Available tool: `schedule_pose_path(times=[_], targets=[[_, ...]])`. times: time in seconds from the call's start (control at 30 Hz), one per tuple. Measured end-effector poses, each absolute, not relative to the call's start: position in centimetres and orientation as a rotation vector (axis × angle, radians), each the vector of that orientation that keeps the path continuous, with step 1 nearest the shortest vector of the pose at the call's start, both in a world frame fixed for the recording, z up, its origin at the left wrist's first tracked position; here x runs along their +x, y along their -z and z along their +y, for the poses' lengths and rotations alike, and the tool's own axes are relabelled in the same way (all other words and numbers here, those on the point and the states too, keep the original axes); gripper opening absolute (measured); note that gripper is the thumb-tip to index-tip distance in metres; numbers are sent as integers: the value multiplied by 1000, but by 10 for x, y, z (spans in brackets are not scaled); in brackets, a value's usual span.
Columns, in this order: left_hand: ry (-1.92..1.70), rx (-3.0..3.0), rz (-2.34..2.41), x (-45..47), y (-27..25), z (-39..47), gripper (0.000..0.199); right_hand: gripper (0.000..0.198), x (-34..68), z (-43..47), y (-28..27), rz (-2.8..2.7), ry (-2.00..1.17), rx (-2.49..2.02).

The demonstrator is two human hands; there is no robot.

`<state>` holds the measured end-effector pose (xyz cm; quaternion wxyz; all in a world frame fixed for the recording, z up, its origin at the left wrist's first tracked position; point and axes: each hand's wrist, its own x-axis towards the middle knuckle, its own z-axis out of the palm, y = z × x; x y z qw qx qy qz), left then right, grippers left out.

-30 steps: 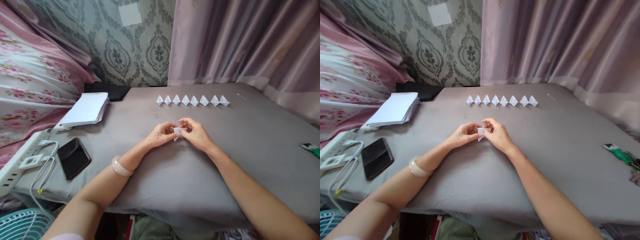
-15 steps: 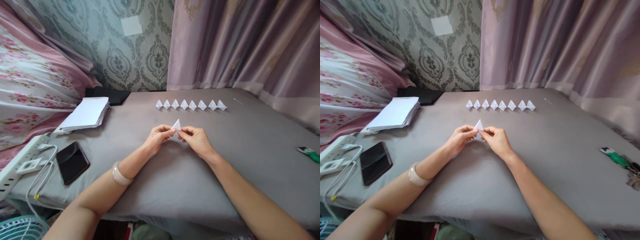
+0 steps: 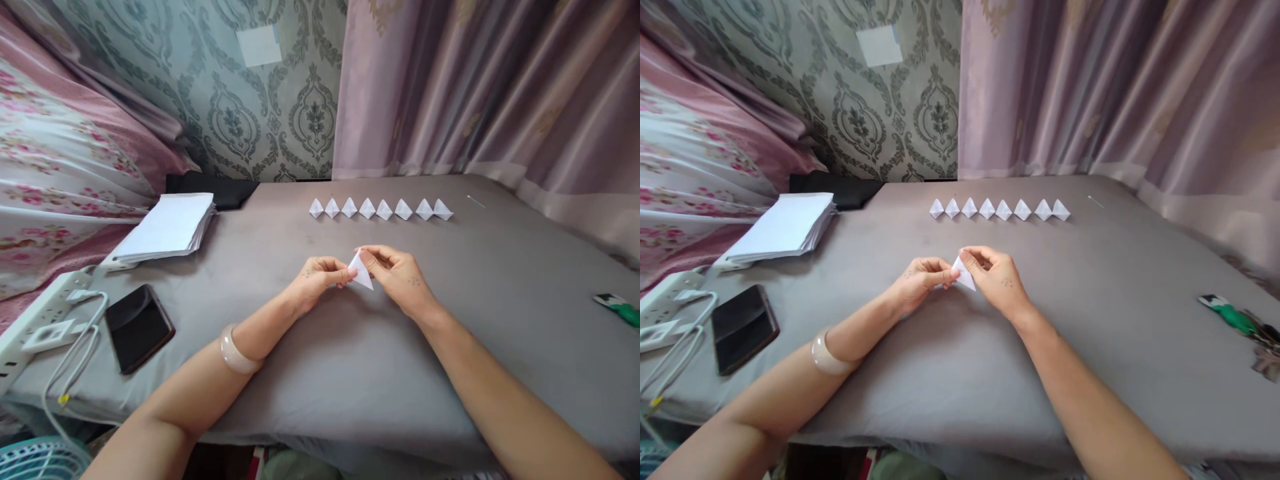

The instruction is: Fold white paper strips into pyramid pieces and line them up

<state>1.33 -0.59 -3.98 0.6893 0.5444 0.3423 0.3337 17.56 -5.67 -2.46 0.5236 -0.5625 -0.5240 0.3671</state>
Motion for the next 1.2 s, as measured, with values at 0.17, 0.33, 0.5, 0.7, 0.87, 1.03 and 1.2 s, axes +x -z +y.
schedule_pose_path(times=[0.17, 0.33, 0.5, 0.7, 0.87, 1.03, 1.2], targets=[[-634, 1318, 778, 15, 42, -11, 32, 23, 176, -53, 34, -1318, -712, -1453], [-685, 1373, 801, 16, 46, -9, 36, 26, 179, -52, 35, -1396, -692, -1430], [-938, 1211, 822, 16, 50, 0, 36, 29, 176, -55, 33, -1395, -427, -1388], [-984, 1185, 825, 15, 49, 3, 33, 30, 169, -58, 41, -1629, -163, -1415], [-980, 1184, 852, 17, 49, 0, 31, 35, 164, -62, 43, -1761, -23, -1503], [-1007, 1192, 895, 17, 52, 1, 30, 42, 155, -69, 40, -1919, 171, -1582], [-1098, 1217, 914, 18, 51, -1, 25, 37, 152, -70, 40, -1827, 77, -1541]])
